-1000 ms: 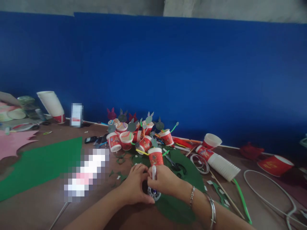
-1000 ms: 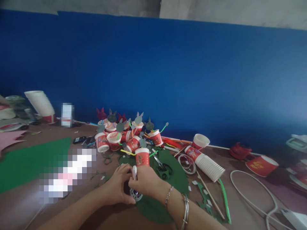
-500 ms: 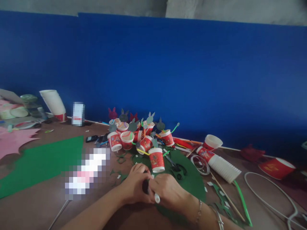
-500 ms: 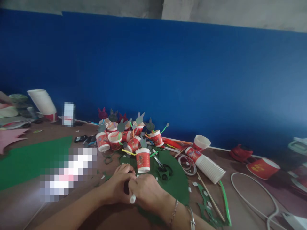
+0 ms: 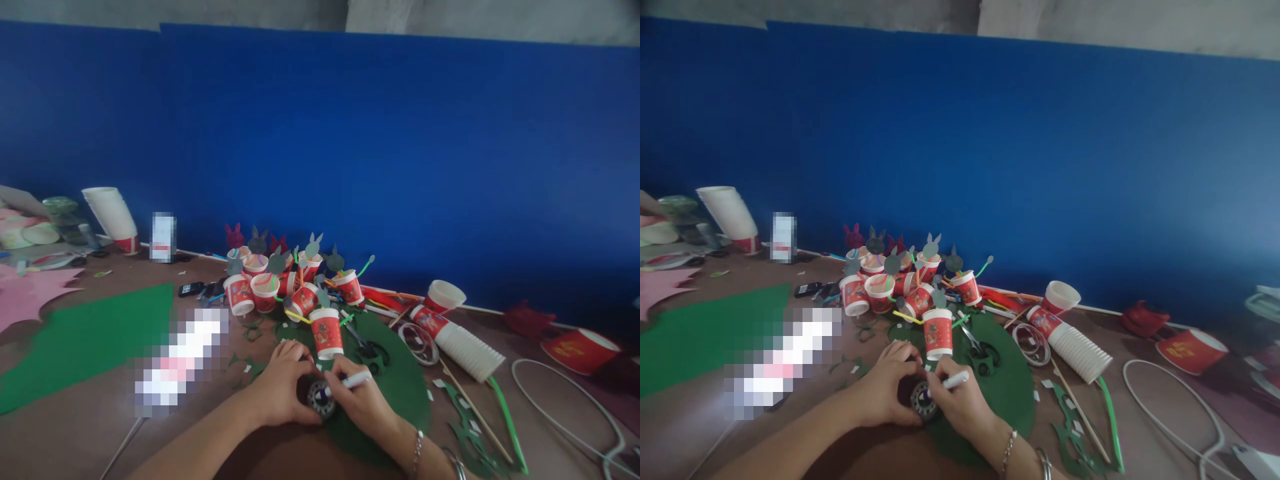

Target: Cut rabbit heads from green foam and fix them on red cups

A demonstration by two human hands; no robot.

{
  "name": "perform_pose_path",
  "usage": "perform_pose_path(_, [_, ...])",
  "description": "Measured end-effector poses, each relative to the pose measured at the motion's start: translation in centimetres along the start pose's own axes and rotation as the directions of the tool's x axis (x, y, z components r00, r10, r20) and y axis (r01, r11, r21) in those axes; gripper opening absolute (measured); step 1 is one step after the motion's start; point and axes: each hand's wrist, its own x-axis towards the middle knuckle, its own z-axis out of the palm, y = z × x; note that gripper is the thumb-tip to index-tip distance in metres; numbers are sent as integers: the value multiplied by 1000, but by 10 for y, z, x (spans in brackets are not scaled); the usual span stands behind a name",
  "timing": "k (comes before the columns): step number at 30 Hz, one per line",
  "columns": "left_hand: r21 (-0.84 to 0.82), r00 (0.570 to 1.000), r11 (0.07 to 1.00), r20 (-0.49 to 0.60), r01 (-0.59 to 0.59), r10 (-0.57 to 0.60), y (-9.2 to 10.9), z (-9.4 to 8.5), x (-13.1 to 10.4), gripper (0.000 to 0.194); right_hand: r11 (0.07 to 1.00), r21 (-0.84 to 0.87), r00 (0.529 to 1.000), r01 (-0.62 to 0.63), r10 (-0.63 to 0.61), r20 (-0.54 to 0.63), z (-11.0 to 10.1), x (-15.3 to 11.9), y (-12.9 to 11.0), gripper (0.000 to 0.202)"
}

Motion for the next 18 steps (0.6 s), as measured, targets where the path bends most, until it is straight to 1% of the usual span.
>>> perform_pose_path(4, [2, 1000, 1000, 5, -4, 4, -1, 1, 1, 52, 988, 112, 991, -107, 97, 96, -1, 10, -1, 25])
perform_pose_path(6, [6, 1000, 1000, 4, -11, 11, -1, 1, 1, 53, 981, 123, 981, -148, 129, 147, -2, 14, -4, 24])
perform_pose_path(7, [9, 1000, 1000, 1, -13, 13, -2, 2, 1, 54, 981, 121, 980, -151, 133, 151, -2, 16, -5, 24])
perform_pose_path(9, [13, 1000, 1000, -3, -17, 17, -2, 2, 1, 57, 979, 140, 986, -150, 139, 87, -4, 18, -7, 24])
perform_pose_path(11, [10, 1000, 1000, -10, -18, 18, -2, 2, 0, 57, 959, 222, 981, -178, 191, -39, -7, 16, -8, 25])
perform_pose_path(12, [5, 1000, 1000, -13, -19, 19, -2, 2, 0, 57, 937, 280, 964, -209, 245, -100, -8, 14, -7, 26])
perform_pose_path(14, [-3, 1000, 1000, -15, -21, 21, -1, 1, 0, 55, 871, 396, 908, -289, 381, -173, -11, 8, -2, 27])
perform_pose_path(16, [-2, 999, 1000, -20, -29, 29, 0, 2, 0, 54, 800, 483, 848, -355, 493, -193, -12, 1, 4, 27])
perform_pose_path(18, [5, 998, 999, -33, -53, 53, 3, 2, 0, 52, 753, 543, 816, -371, 543, -197, -11, -4, 9, 27])
